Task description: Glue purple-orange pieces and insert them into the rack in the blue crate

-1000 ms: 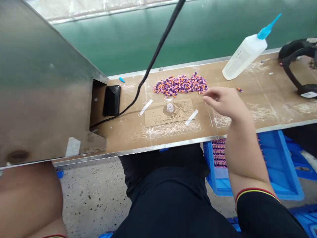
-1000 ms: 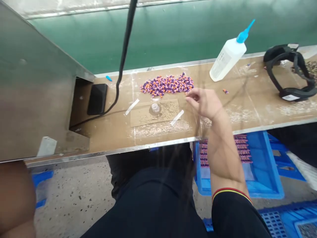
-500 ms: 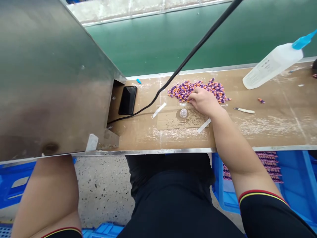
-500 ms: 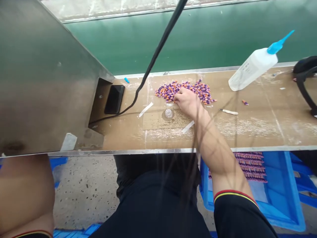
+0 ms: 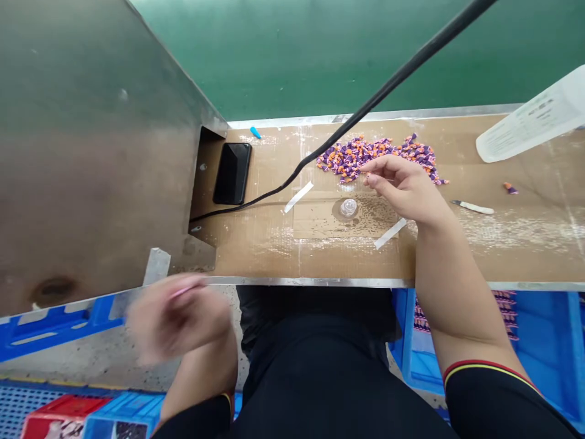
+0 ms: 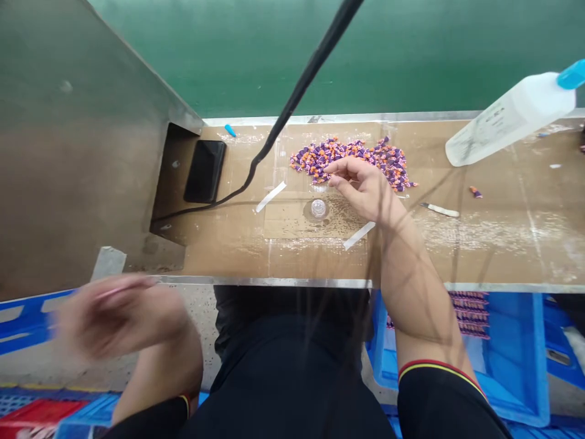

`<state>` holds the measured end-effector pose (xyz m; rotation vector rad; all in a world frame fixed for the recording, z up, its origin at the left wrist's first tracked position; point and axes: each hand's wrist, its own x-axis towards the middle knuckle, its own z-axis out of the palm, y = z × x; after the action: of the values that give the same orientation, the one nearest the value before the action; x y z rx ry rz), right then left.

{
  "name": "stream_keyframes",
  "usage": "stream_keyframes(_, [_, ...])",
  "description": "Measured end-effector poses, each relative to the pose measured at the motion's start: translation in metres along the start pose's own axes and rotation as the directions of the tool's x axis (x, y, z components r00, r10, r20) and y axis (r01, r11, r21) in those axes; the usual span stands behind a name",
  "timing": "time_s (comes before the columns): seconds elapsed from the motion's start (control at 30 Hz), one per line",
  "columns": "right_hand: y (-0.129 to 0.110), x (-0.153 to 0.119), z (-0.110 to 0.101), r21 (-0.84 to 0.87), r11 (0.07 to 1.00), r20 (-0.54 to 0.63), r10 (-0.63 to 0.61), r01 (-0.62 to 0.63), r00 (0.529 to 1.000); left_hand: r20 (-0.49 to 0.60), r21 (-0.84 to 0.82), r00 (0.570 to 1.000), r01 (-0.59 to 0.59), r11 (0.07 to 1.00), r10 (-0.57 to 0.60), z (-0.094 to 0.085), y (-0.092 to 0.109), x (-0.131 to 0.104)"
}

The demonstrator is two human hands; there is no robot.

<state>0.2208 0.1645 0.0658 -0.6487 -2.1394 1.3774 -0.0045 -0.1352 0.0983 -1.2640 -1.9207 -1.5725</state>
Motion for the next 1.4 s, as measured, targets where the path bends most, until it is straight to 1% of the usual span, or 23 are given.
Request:
stream_keyframes(0.03, [-0.004, -0.001, -0.001, 0.008, 1.000, 0.012, 0.011, -0.011, 1.000, -0.061, -0.015, 0.981, -0.186, 0.983, 0.184, 0.007, 0.000, -0.010])
stream_keyframes(0.07, [-0.007, -0.003, -0.001, 0.008, 1.000, 0.024, 0.022, -0.022, 0.999, 0.042, -0.023, 0.953, -0.298, 0.954, 0.299, 0.017, 0.001, -0.017])
stream_keyframes(0.1, [-0.010, -0.005, -0.001, -0.005, 1.000, 0.032, 0.030, -0.030, 0.999, 0.145, -0.082, 0.930, -0.329, 0.941, 0.337, 0.029, 0.003, -0.022])
stream_keyframes(0.13, [-0.013, -0.007, -0.001, -0.030, 0.999, 0.039, 0.032, -0.031, 0.999, 0.193, -0.176, 0.917, -0.317, 0.932, 0.348, 0.044, 0.006, -0.023])
stream_keyframes(0.2, [-0.017, -0.011, 0.000, -0.100, 0.995, 0.061, 0.027, -0.021, 0.998, 0.262, -0.371, 0.885, -0.276, 0.887, 0.385, 0.074, 0.009, -0.017])
stream_keyframes(0.23, [-0.018, -0.012, 0.000, -0.137, 0.990, 0.078, 0.023, -0.012, 0.997, 0.303, -0.447, 0.869, -0.232, 0.864, 0.391, 0.089, 0.008, -0.011])
stream_keyframes(0.3, [-0.020, -0.014, 0.002, -0.193, 0.981, 0.114, 0.016, 0.007, 0.993, 0.456, -0.500, 0.837, -0.041, 0.865, 0.303, 0.115, 0.003, 0.000])
stream_keyframes(0.37, [-0.020, -0.015, 0.003, -0.219, 0.975, 0.126, 0.009, 0.019, 0.992, 0.543, -0.494, 0.825, 0.162, 0.854, 0.157, 0.133, -0.005, 0.003])
stream_keyframes(0.43, [-0.020, -0.015, 0.003, -0.234, 0.972, 0.122, 0.008, 0.021, 0.993, 0.577, -0.480, 0.817, 0.349, 0.805, -0.011, 0.143, -0.014, -0.003])
stream_keyframes(0.47, [-0.019, -0.014, 0.002, -0.241, 0.970, 0.125, 0.007, 0.023, 0.992, 0.586, -0.478, 0.806, 0.425, 0.768, -0.081, 0.144, -0.017, -0.008])
stream_keyframes(0.53, [-0.019, -0.014, 0.001, -0.253, 0.967, 0.142, 0.004, 0.032, 0.990, 0.607, -0.487, 0.776, 0.533, 0.692, -0.170, 0.144, -0.022, -0.016])
stream_keyframes(0.63, [-0.019, -0.013, 0.001, -0.279, 0.959, 0.165, -0.009, 0.056, 0.986, 0.626, -0.517, 0.751, 0.600, 0.610, -0.210, 0.140, -0.024, -0.022])
stream_keyframes(0.7, [-0.020, -0.014, 0.002, -0.297, 0.952, 0.173, -0.025, 0.076, 0.985, 0.623, -0.535, 0.752, 0.611, 0.583, -0.216, 0.139, -0.023, -0.021])
stream_keyframes(0.77, [-0.021, -0.014, 0.002, -0.315, 0.944, 0.175, -0.040, 0.094, 0.984, 0.606, -0.548, 0.767, 0.593, 0.590, -0.209, 0.139, -0.021, -0.019])
stream_keyframes(0.87, [-0.025, -0.014, 0.002, -0.353, 0.929, 0.171, -0.052, 0.110, 0.984, 0.573, -0.540, 0.796, 0.546, 0.640, -0.195, 0.139, -0.018, -0.017])
stream_keyframes(0.93, [-0.027, -0.014, 0.002, -0.379, 0.918, 0.170, -0.057, 0.119, 0.984, 0.570, -0.523, 0.798, 0.538, 0.661, -0.199, 0.138, -0.017, -0.017])
stream_keyframes(1.0, [-0.029, -0.014, 0.004, -0.390, 0.912, 0.159, -0.069, 0.127, 0.985, 0.581, -0.514, 0.785, 0.560, 0.650, -0.217, 0.138, -0.016, -0.016])
stream_keyframes(1.03, [-0.029, -0.014, 0.005, -0.390, 0.912, 0.141, -0.077, 0.126, 0.987, 0.590, -0.514, 0.772, 0.585, 0.628, -0.235, 0.138, -0.015, -0.016])
stream_keyframes(1.1, [-0.028, -0.016, 0.011, -0.378, 0.919, 0.074, -0.092, 0.113, 0.993, 0.622, -0.513, 0.728, 0.657, 0.553, -0.289, 0.138, -0.013, -0.016])
stream_keyframes(1.2, [-0.026, -0.021, 0.025, -0.329, 0.940, -0.076, -0.127, 0.095, 0.989, 0.684, -0.491, 0.636, 0.764, 0.419, -0.357, 0.137, -0.010, -0.015])
stream_keyframes(1.27, [-0.024, -0.025, 0.036, -0.272, 0.958, -0.156, -0.136, 0.090, 0.978, 0.719, -0.474, 0.583, 0.810, 0.345, -0.380, 0.136, -0.008, -0.014])
stream_keyframes(1.33, [-0.024, -0.029, 0.047, -0.187, 0.980, -0.199, -0.113, 0.076, 0.974, 0.739, -0.471, 0.546, 0.837, 0.277, -0.393, 0.136, -0.007, -0.014])
stream_keyframes(1.4, [-0.026, -0.031, 0.056, -0.094, 0.994, -0.217, -0.076, 0.056, 0.973, 0.745, -0.476, 0.533, 0.846, 0.238, -0.401, 0.135, -0.006, -0.012])
